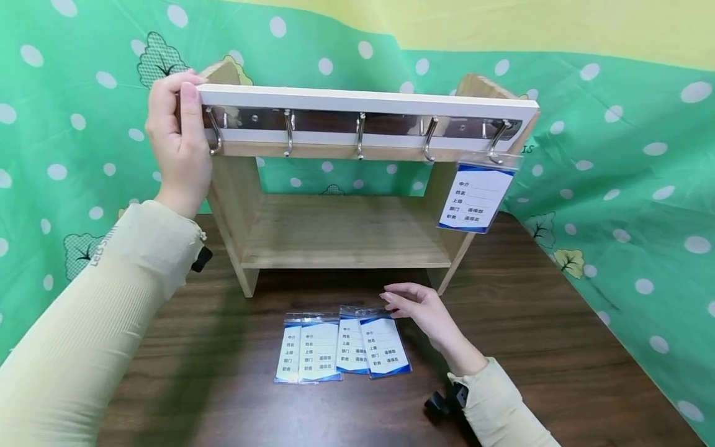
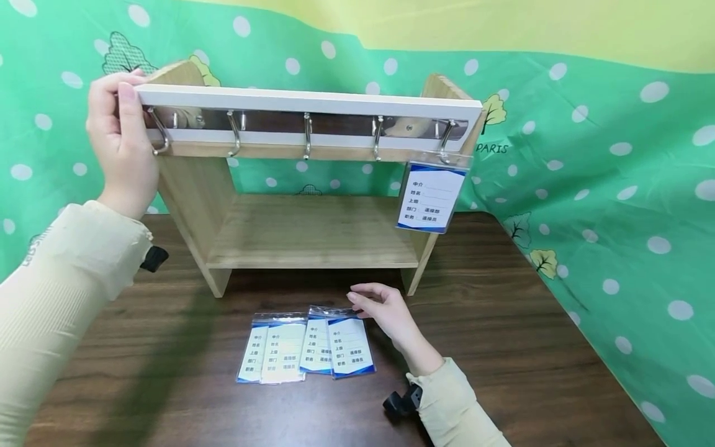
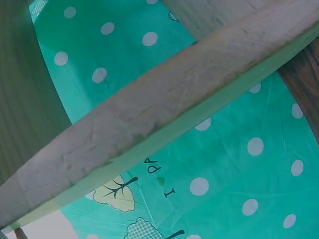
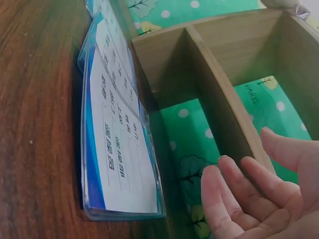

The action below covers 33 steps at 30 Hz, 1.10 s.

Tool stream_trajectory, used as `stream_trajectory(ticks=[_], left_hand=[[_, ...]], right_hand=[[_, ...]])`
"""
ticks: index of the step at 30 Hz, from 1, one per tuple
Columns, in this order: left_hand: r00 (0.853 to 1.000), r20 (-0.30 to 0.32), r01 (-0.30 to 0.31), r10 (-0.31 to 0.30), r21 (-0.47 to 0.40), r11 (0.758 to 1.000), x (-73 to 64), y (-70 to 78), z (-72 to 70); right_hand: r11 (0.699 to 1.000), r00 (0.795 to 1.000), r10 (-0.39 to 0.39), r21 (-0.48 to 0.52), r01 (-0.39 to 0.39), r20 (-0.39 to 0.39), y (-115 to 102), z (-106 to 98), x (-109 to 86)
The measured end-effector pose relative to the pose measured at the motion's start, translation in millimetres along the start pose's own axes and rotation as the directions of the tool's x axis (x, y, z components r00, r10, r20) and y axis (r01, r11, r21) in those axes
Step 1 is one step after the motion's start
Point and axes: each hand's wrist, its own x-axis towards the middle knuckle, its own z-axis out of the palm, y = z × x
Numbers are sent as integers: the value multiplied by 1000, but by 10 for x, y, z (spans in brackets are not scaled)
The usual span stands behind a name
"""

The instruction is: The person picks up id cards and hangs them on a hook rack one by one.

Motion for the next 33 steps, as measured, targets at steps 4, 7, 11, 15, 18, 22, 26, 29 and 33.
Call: stream_trajectory(ticks=[4, 7, 11, 15, 18, 22, 26, 29, 33], left_hand=[[1000, 3, 6, -6, -13, 1000, 9, -21, 6], [1000, 3, 17, -17, -12, 1000, 20, -13, 21], [999, 1, 32, -32, -4, 999, 11, 10, 29], [999, -4, 39, -39, -7, 999, -5, 50, 30], [999, -4, 41, -41, -4, 999, -20, 81, 25], [999, 0, 43, -43, 3, 999, -23, 96, 18], [1000, 7, 31, -31, 12, 999, -16, 75, 19], [1000, 4, 29, -29, 6, 1000, -12, 53, 19], [999, 0, 36, -36, -5, 999, -8, 33, 16]], right_hand=[[1000, 1000, 7, -5, -7, 3, 27, 23, 50], [1000, 1000, 13, -4, -13, -3, 30, 33, 75], [1000, 1000, 24, -14, -24, 10, 32, 49, 80], [999, 999, 33, -42, -31, 42, 39, 76, 80], [997, 997, 42, -66, -38, 65, 62, 94, 92], [994, 991, 51, -106, -37, 127, 91, 104, 121], [988, 981, 73, -146, -47, 178, 110, 100, 133], [986, 979, 90, -157, -61, 182, 116, 98, 132], [985, 980, 98, -156, -71, 176, 137, 103, 137]])
